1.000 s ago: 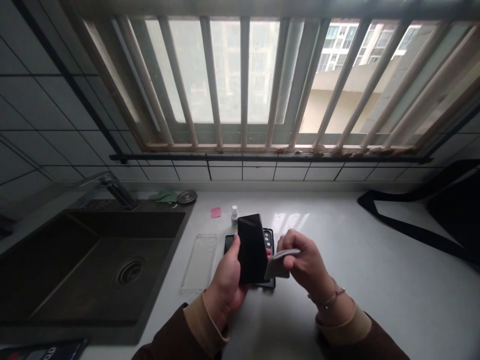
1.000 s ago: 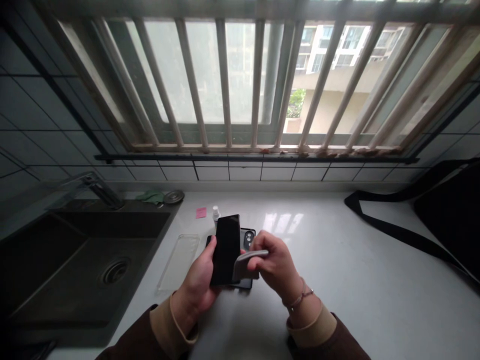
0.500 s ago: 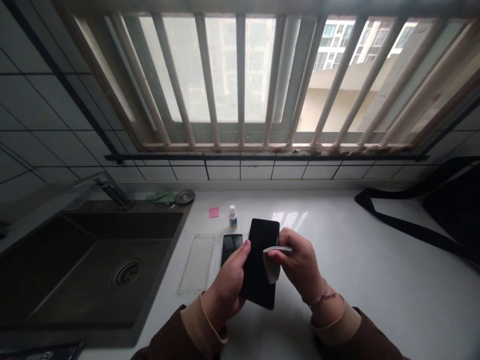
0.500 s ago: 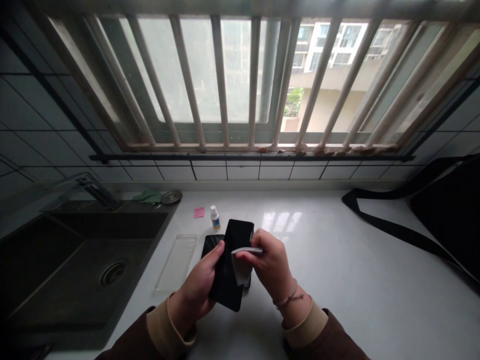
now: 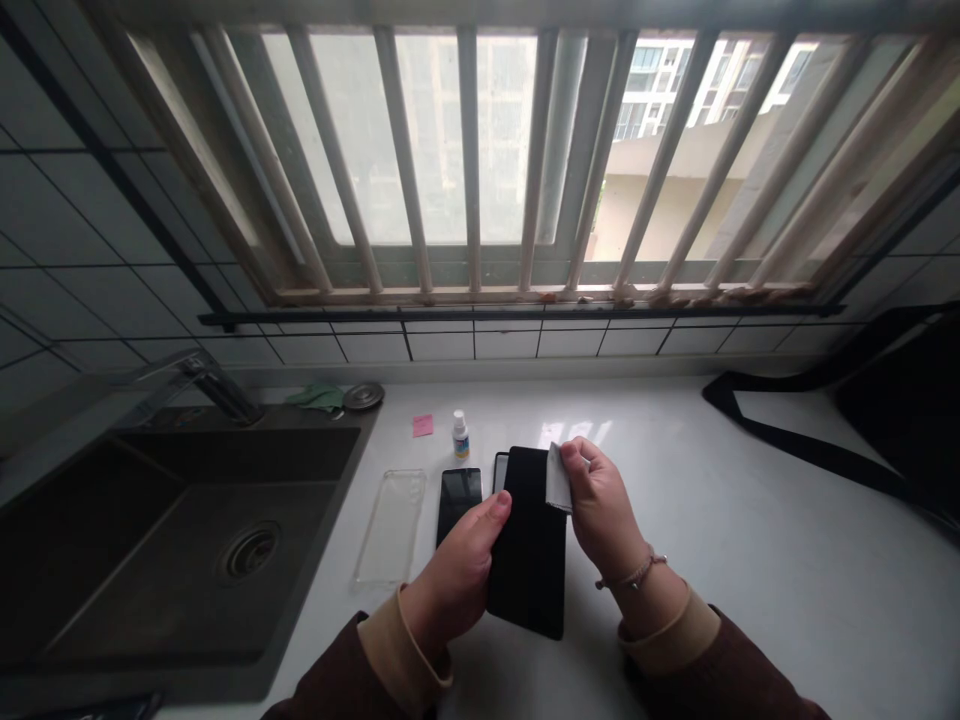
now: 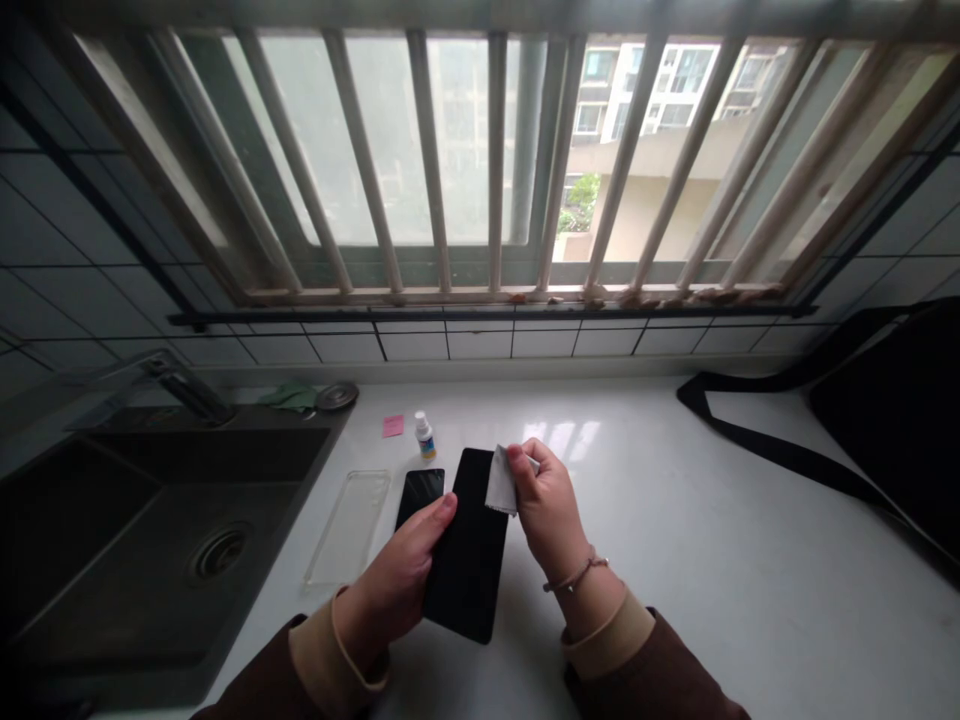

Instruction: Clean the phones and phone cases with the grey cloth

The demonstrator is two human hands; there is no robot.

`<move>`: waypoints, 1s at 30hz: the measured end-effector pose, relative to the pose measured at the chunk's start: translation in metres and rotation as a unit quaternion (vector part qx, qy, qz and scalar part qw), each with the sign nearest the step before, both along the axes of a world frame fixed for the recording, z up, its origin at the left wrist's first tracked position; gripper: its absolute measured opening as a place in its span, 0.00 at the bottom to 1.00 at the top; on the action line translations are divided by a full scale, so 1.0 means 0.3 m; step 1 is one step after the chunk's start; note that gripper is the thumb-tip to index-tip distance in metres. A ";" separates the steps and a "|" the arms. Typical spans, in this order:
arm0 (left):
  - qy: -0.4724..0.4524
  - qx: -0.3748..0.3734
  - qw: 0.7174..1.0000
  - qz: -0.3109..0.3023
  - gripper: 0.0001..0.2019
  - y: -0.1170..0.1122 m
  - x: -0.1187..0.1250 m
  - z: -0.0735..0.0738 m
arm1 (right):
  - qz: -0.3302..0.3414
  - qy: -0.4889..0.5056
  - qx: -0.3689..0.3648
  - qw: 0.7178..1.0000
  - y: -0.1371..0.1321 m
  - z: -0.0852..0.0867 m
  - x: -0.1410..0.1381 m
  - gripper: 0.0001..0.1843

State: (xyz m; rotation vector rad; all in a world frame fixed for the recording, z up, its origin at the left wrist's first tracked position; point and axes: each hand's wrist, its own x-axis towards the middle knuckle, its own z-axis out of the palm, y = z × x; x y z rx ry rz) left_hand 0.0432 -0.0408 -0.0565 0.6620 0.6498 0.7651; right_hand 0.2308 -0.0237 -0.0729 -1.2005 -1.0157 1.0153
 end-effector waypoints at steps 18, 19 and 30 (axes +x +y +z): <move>-0.138 -0.062 0.988 0.027 0.37 0.021 -0.024 0.038 | -0.088 0.211 -0.073 0.971 0.052 -0.017 -0.012 0.29; -0.142 -0.056 0.988 0.029 0.38 0.020 -0.022 0.035 | -0.090 0.224 -0.064 0.968 0.050 -0.010 -0.013 0.29; 0.060 0.103 0.991 0.058 0.39 0.013 0.002 -0.046 | 0.009 0.312 0.049 0.949 0.009 0.061 -0.024 0.18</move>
